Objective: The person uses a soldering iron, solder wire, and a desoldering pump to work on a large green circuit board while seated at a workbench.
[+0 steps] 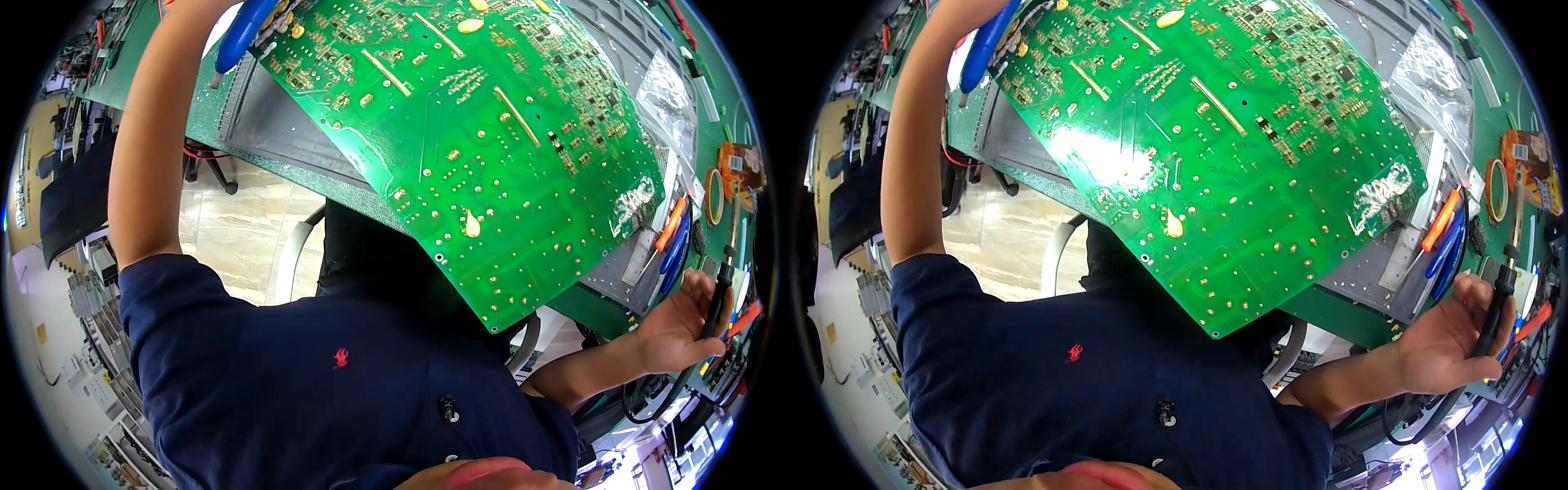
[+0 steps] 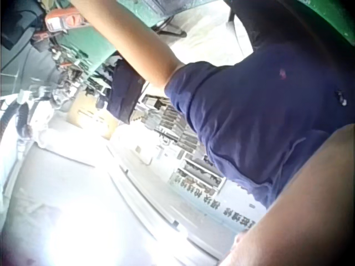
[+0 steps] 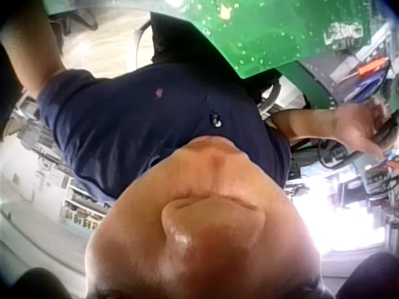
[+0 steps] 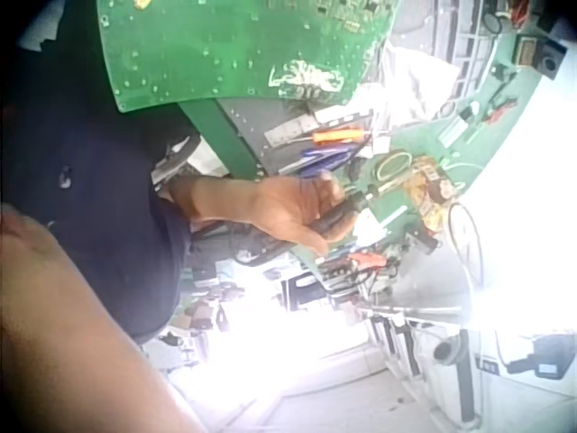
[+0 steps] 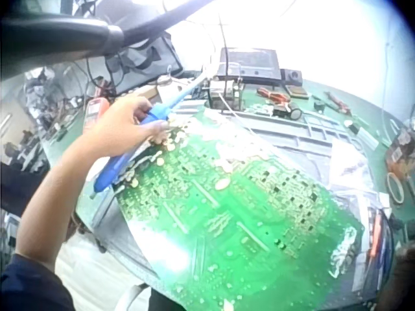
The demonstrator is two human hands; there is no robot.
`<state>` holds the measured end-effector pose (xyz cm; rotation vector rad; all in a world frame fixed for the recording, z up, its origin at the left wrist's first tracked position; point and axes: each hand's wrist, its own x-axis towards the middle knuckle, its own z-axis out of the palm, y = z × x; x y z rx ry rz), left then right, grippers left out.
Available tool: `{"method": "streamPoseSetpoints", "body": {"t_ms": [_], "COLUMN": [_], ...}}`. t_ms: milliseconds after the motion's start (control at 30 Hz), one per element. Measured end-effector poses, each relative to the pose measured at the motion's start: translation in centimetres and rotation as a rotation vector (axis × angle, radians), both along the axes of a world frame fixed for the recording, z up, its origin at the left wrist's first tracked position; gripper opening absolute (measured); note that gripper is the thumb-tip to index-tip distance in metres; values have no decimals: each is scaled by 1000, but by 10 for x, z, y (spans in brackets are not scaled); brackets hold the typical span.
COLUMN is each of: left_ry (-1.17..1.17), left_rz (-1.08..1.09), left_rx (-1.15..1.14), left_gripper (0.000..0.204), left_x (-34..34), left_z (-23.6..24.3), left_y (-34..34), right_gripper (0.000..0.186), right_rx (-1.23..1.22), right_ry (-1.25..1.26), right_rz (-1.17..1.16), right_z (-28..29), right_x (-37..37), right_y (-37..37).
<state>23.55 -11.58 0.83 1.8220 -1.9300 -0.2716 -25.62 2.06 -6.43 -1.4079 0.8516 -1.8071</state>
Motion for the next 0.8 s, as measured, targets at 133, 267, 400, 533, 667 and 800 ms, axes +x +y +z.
{"method": "streamPoseSetpoints", "body": {"t_ms": [133,267,400,533,667,800], "left_ry": [-111,-271,-84,-94,-167,-232], "left_rz": [78,269,126,131,150,165], "left_rx": [-93,-33,124,245,201,198], "left_gripper": [32,32,45,47,61,55], "left_x": [22,50,143,129,124,134], "left_z": [5,-1,-34,-49,-58,-50], "left_y": [8,21,24,35,28,33], "right_gripper": [71,75,82,89,92,94], "right_rx": [17,10,21,24,12,-35], "right_ry": [22,31,36,15,-54,-116], "right_rz": [15,-19,-61,-49,-43,2], "right_z": [-2,-1,1,-1,-6,-3], "right_x": [-6,-3,3,-3,-11,5], "right_y": [0,2,1,4,7,1]}}
